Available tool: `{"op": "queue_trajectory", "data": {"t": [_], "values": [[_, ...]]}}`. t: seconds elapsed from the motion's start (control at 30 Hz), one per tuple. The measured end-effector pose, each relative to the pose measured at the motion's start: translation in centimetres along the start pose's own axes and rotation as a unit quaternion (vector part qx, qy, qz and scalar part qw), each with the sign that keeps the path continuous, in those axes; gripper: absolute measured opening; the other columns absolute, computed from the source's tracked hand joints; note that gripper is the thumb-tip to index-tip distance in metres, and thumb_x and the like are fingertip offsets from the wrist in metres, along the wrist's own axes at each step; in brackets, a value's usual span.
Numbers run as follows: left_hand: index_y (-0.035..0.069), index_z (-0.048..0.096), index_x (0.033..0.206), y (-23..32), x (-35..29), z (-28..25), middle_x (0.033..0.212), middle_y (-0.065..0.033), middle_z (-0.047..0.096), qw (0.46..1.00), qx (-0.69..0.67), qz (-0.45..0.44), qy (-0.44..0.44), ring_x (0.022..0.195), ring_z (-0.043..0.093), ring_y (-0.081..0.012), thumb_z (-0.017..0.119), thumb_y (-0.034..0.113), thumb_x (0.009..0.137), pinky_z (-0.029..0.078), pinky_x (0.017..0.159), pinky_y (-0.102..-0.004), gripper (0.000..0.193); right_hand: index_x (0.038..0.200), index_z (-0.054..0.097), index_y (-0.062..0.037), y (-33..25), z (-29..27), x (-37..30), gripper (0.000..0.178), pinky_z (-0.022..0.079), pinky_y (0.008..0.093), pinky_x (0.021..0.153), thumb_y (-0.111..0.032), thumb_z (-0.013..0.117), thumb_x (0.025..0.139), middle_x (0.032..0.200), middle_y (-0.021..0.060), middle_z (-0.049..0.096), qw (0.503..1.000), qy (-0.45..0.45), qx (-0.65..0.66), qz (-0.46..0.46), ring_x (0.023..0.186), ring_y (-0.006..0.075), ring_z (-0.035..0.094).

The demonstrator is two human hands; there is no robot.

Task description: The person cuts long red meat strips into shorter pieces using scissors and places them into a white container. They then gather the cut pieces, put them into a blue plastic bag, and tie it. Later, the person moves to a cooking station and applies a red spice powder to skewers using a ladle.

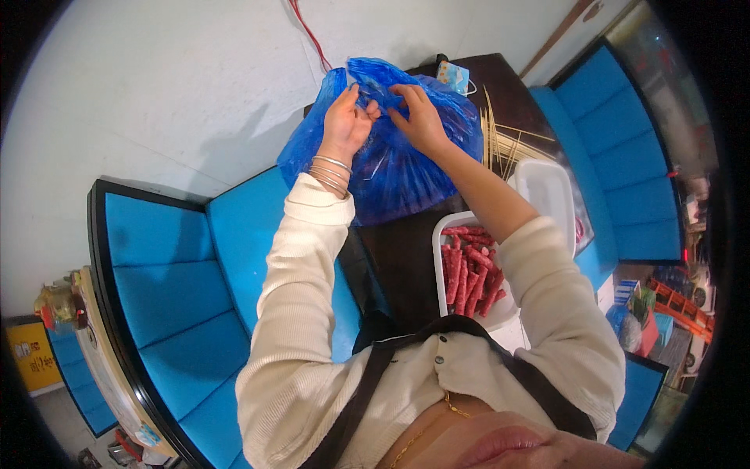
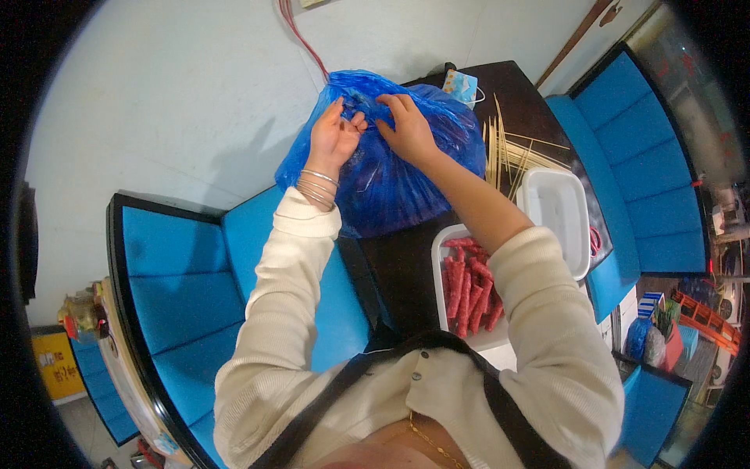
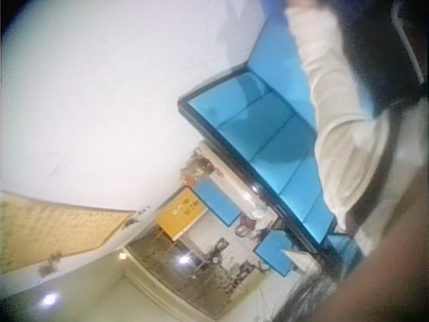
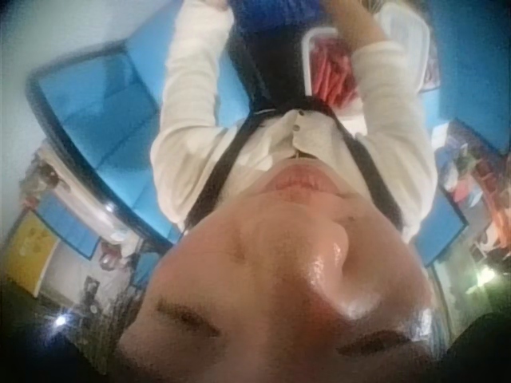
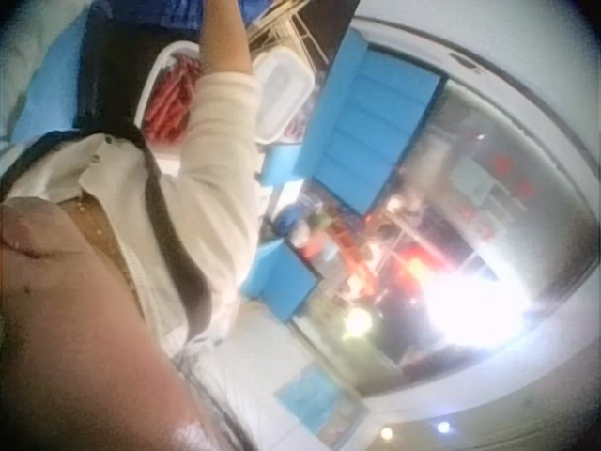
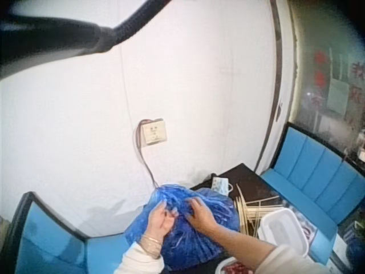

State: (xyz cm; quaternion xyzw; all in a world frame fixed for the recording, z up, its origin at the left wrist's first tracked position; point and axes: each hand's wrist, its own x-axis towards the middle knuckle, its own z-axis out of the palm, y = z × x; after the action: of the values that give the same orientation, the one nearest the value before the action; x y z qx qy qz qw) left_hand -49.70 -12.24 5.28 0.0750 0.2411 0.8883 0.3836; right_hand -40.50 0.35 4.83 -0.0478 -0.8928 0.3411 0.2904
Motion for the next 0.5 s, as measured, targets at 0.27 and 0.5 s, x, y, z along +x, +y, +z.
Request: {"op": "queue_trajectory", "data": {"t": [0.27,0.5], "values": [[0.007,0.049,0.087,0.3,-0.4,-1.6,0.086,-0.0106,0.056,0.997,0.061,0.009,-0.051,0.062,0.047,-0.0172,0.038,0.020,0.089,0.040,0.060,-0.0314,0.017,0.091,0.054,-0.0014,4.7,-1.8,4.9,0.015,0.046,0.0237,0.057,-0.004,0.055,0.076,0.081,0.0107,0.058,0.798,0.121,0.413,0.421,0.068,0.0138,0.059],[0.003,0.049,0.087,0.6,-0.4,-2.0,0.087,-0.0132,0.055,0.999,0.029,0.002,-0.026,0.058,0.041,-0.0148,0.039,0.019,0.089,0.037,0.059,-0.0295,0.019,0.089,0.057,-0.0078,1.7,-4.0,-2.5,0.019,0.043,0.0322,0.073,-0.007,0.052,0.071,0.091,0.0102,0.056,0.925,-0.117,-0.219,-0.289,0.089,0.0236,0.053]]}}
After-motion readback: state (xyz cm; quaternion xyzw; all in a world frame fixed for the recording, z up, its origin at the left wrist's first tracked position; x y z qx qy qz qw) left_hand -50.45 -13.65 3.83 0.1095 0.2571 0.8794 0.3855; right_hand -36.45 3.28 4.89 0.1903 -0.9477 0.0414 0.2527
